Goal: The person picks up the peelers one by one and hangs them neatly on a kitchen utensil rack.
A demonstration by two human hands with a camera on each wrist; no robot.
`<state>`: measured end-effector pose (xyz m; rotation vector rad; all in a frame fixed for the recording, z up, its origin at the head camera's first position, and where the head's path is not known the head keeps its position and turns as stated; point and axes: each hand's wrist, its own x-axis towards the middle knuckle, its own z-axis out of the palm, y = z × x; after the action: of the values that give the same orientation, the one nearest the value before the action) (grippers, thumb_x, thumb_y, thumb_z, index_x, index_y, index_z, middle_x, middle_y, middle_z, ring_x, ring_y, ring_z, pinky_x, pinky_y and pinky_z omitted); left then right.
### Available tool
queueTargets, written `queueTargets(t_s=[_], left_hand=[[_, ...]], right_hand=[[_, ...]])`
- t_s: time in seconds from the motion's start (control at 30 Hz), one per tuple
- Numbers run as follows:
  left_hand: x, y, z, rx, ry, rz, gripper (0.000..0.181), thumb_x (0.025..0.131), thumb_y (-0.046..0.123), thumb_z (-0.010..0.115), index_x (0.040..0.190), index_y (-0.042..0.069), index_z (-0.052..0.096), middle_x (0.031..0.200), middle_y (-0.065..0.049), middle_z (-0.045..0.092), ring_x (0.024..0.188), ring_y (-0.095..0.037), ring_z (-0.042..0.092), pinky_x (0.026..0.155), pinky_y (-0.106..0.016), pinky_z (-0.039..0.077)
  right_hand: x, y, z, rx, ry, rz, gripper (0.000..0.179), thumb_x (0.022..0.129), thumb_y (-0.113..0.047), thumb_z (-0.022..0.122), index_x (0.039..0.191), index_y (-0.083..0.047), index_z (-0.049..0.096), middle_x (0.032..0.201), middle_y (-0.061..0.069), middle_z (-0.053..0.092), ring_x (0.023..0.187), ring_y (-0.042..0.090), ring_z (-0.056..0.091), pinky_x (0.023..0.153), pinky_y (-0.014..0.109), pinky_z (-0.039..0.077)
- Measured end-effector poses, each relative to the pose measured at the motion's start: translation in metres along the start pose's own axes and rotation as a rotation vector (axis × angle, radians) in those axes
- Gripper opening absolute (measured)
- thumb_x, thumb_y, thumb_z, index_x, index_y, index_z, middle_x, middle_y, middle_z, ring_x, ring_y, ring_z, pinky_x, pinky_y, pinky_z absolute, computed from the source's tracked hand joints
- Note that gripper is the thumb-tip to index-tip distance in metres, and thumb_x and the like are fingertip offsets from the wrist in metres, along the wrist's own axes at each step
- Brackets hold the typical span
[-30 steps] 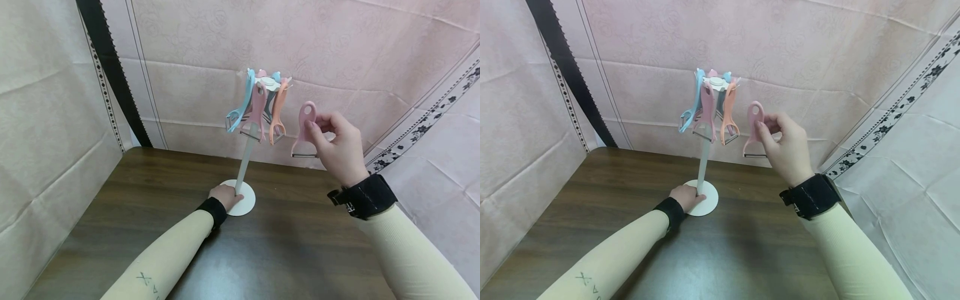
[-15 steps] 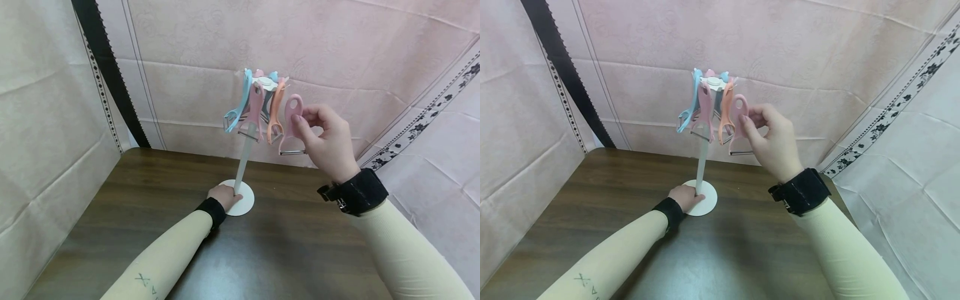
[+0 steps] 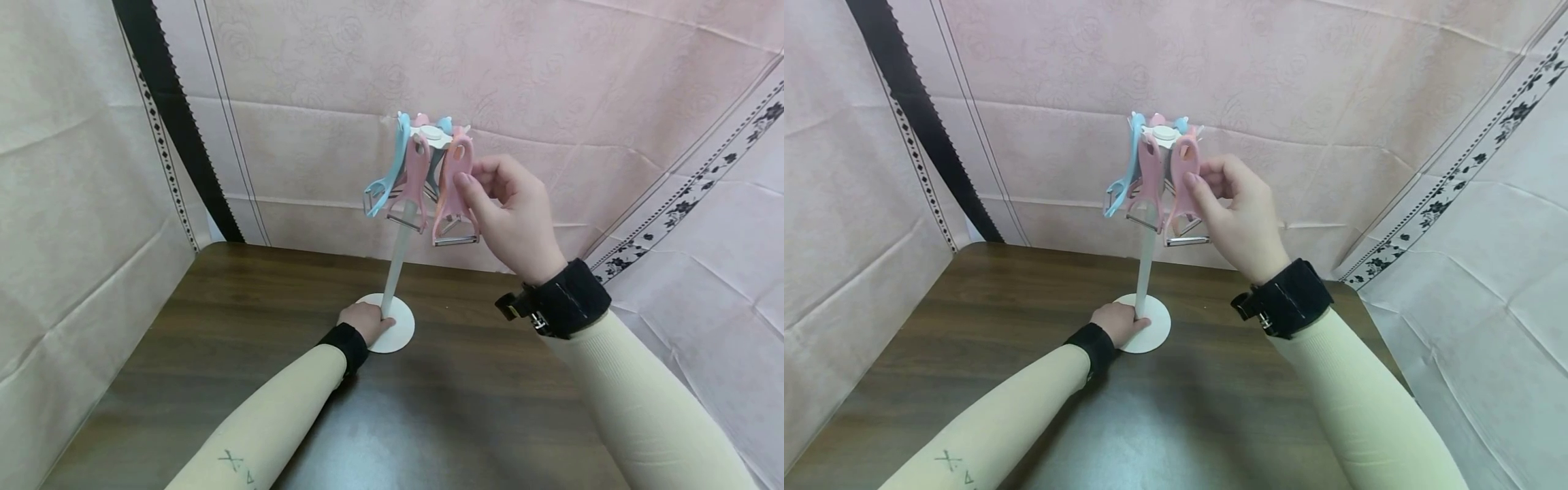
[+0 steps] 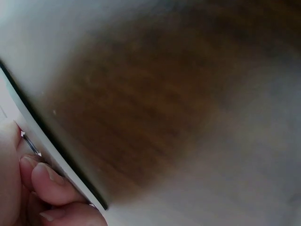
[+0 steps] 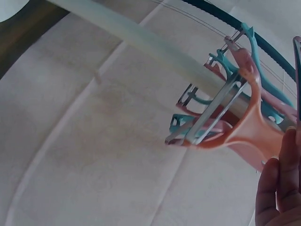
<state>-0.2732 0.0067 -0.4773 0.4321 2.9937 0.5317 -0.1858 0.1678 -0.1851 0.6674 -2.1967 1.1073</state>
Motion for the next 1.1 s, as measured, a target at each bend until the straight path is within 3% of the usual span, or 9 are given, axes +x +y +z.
queueTargets(t_s=[0.17, 0.33, 0.43, 0.77, 0.93, 1.1], left_hand=[[0.002, -0.001, 0.003, 0.002, 0.005, 0.006, 0.041, 0.092, 0.049, 0.060, 0.081, 0.012, 0.072, 0.060, 0.002, 0.058, 0.060, -0.018, 0.056, 0.060, -0.038, 0.048], [-0.005, 0.006, -0.006, 0.002, -0.008, -0.001, 0.039, 0.093, 0.046, 0.060, 0.083, 0.010, 0.072, 0.061, 0.001, 0.059, 0.061, -0.018, 0.057, 0.062, -0.038, 0.049], [-0.007, 0.008, -0.009, 0.004, -0.001, 0.004, 0.039, 0.093, 0.045, 0.061, 0.083, 0.010, 0.073, 0.062, 0.000, 0.060, 0.062, -0.019, 0.058, 0.063, -0.038, 0.049], [-0.001, 0.006, -0.005, 0.018, 0.007, -0.007, 0.040, 0.092, 0.047, 0.061, 0.084, 0.010, 0.073, 0.064, 0.000, 0.062, 0.064, -0.020, 0.060, 0.064, -0.039, 0.050], [-0.002, 0.009, -0.005, 0.028, -0.005, -0.007, 0.040, 0.092, 0.047, 0.061, 0.086, 0.010, 0.073, 0.065, -0.001, 0.063, 0.065, -0.020, 0.060, 0.064, -0.040, 0.050], [-0.004, 0.013, -0.006, 0.027, -0.007, -0.001, 0.040, 0.092, 0.046, 0.061, 0.085, 0.010, 0.073, 0.065, -0.001, 0.062, 0.064, -0.020, 0.060, 0.063, -0.039, 0.050]], right_hand=[[0.005, 0.007, 0.003, 0.077, -0.016, 0.037, 0.018, 0.095, -0.010, 0.062, 0.104, 0.006, 0.062, 0.084, 0.012, 0.066, 0.069, 0.016, 0.061, 0.062, 0.019, 0.047], [0.008, 0.011, 0.004, 0.113, -0.027, 0.056, 0.018, 0.094, -0.010, 0.062, 0.104, 0.005, 0.062, 0.088, 0.011, 0.068, 0.076, 0.014, 0.065, 0.071, 0.021, 0.051], [0.007, 0.002, 0.004, 0.121, -0.041, 0.067, 0.017, 0.095, -0.009, 0.061, 0.102, 0.007, 0.062, 0.086, 0.012, 0.068, 0.075, 0.014, 0.064, 0.070, 0.021, 0.050], [0.009, 0.002, 0.006, 0.091, -0.051, 0.085, 0.020, 0.096, -0.011, 0.061, 0.104, 0.007, 0.061, 0.086, 0.013, 0.067, 0.075, 0.019, 0.063, 0.069, 0.021, 0.050], [0.006, 0.003, 0.006, 0.063, -0.053, 0.090, 0.020, 0.095, -0.010, 0.061, 0.104, 0.008, 0.061, 0.082, 0.016, 0.064, 0.069, 0.024, 0.057, 0.060, 0.020, 0.044], [0.002, 0.006, 0.003, 0.047, -0.053, 0.090, 0.019, 0.095, -0.009, 0.061, 0.105, 0.008, 0.061, 0.081, 0.018, 0.063, 0.066, 0.021, 0.054, 0.058, 0.020, 0.041]])
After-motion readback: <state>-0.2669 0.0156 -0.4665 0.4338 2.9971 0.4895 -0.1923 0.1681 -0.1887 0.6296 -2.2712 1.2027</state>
